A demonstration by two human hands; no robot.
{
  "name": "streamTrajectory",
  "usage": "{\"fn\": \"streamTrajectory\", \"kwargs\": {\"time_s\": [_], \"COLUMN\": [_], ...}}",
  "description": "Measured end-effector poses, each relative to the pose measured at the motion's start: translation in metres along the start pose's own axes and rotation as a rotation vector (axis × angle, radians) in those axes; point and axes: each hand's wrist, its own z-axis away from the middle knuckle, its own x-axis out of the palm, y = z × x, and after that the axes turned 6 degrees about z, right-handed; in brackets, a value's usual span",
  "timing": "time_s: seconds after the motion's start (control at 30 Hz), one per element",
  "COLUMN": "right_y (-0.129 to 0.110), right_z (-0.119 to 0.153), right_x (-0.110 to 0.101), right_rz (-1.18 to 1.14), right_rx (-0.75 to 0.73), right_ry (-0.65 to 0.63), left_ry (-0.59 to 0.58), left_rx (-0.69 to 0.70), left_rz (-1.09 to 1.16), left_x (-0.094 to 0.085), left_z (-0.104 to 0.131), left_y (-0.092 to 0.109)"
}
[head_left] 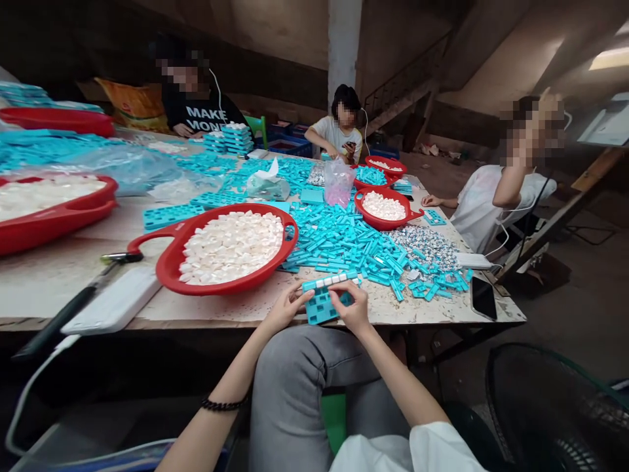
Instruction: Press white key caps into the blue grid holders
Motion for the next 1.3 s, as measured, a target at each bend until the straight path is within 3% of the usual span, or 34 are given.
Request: {"fn": "streamTrajectory", "kwargs": {"time_s": [0.1, 0.2, 0.3, 0.37, 0.5, 0.6, 0.67, 0.73, 0.8, 0.87, 0.93, 1.0, 1.1, 1.3], "right_y": [0.019, 0.055, 0.089, 0.103, 0.114, 0.112, 0.109, 0.105, 0.102, 0.101, 0.103, 0.106, 0.113, 0.123], "right_z": [0.001, -0.008, -0.018, -0.023, -0.035, -0.040, -0.035, -0.022, -0.006, 0.009, 0.019, 0.023, 0.022, 0.024], "right_x": [-0.052, -0.128, -0.194, -0.220, -0.235, -0.237, -0.244, -0.256, -0.273, -0.291, -0.307, -0.319, -0.326, -0.320], "right_rz": [0.133, 0.420, 0.741, 0.837, 0.902, 0.903, 0.947, 1.081, 1.246, 1.339, 1.338, 1.293, 1.263, 1.298], "right_rx": [0.113, 0.353, 0.433, 0.418, 0.416, 0.420, 0.427, 0.496, 0.664, 0.875, 1.020, 1.078, 1.105, 1.052], "right_ry": [0.097, 0.125, -0.085, -0.269, -0.482, -0.491, -0.340, -0.061, 0.228, 0.395, 0.405, 0.330, 0.272, 0.391], "left_ry": [-0.021, -0.015, 0.033, -0.001, -0.090, -0.097, -0.090, -0.071, -0.058, -0.066, -0.077, -0.070, -0.063, -0.003], "left_rx": [-0.013, -0.027, -0.055, -0.055, -0.019, -0.007, -0.004, -0.005, -0.007, -0.002, 0.005, 0.008, 0.001, -0.013], "left_rz": [-0.024, -0.063, -0.021, 0.022, 0.053, 0.039, 0.034, 0.029, 0.019, 0.000, -0.037, -0.070, -0.062, -0.084], "left_x": [-0.001, -0.002, -0.003, -0.003, -0.001, 0.001, 0.002, 0.002, 0.001, -0.002, -0.005, -0.007, -0.010, -0.009], "left_z": [-0.002, -0.006, -0.009, -0.009, -0.006, -0.004, -0.003, -0.004, -0.005, -0.007, -0.009, -0.012, -0.014, -0.013], "left_y": [-0.001, -0.005, -0.010, -0.012, -0.007, -0.001, 0.001, 0.001, -0.001, -0.003, -0.006, -0.009, -0.013, -0.010]}}
